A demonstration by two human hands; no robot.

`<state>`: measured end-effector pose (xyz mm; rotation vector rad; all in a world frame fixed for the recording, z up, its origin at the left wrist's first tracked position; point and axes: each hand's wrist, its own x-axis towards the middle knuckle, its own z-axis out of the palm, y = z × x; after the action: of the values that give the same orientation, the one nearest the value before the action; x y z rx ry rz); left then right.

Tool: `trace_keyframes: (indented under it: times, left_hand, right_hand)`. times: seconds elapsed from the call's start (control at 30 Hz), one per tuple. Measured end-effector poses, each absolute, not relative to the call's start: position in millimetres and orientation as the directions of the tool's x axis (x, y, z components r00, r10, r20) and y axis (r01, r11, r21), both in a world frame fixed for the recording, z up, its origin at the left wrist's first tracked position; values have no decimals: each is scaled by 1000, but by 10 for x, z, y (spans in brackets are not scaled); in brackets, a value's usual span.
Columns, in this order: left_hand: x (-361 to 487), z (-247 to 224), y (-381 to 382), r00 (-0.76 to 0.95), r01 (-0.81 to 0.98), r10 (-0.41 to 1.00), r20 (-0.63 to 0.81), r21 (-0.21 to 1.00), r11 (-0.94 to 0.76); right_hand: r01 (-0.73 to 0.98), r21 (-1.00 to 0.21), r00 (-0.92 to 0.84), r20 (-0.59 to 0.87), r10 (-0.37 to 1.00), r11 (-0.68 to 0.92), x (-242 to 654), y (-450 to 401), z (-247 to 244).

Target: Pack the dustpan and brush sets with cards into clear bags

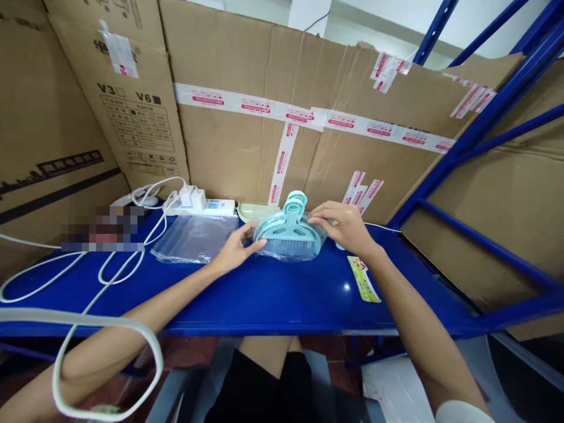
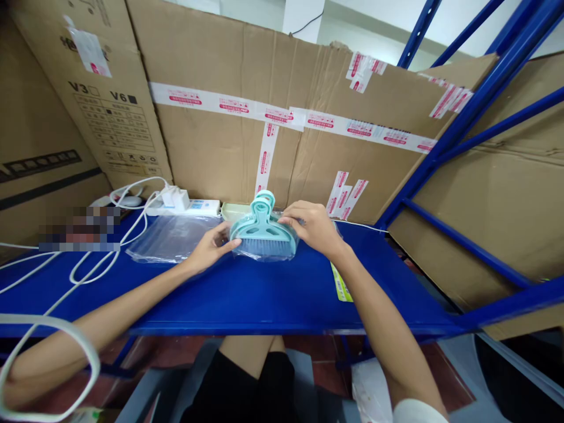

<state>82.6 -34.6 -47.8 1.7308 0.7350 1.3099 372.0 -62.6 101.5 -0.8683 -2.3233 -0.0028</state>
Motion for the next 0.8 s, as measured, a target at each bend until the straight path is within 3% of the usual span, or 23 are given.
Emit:
trace_keyframes:
  times: [0.27, 0.47, 0.6, 0.8]
  left_hand:
    - [770, -411, -343, 233, -13, 859, 455, 885, -465]
    - [798, -477, -357, 282, 70, 847, 450, 871, -486]
    - [828, -576, -315, 344, 168, 873, 347, 892, -421]
    - [862, -533, -400, 464, 40, 860, 213, 964, -261]
  right_hand:
    - [575, -298, -438, 675, 594, 762, 3712, -546, 762]
    - [563, -264, -329, 797, 506, 783, 3675, -537, 843]
    - [625, -234, -228, 858, 460, 745, 3638, -609, 1012]
    - [617, -261, 122, 964, 238, 743, 3836, -577, 1473]
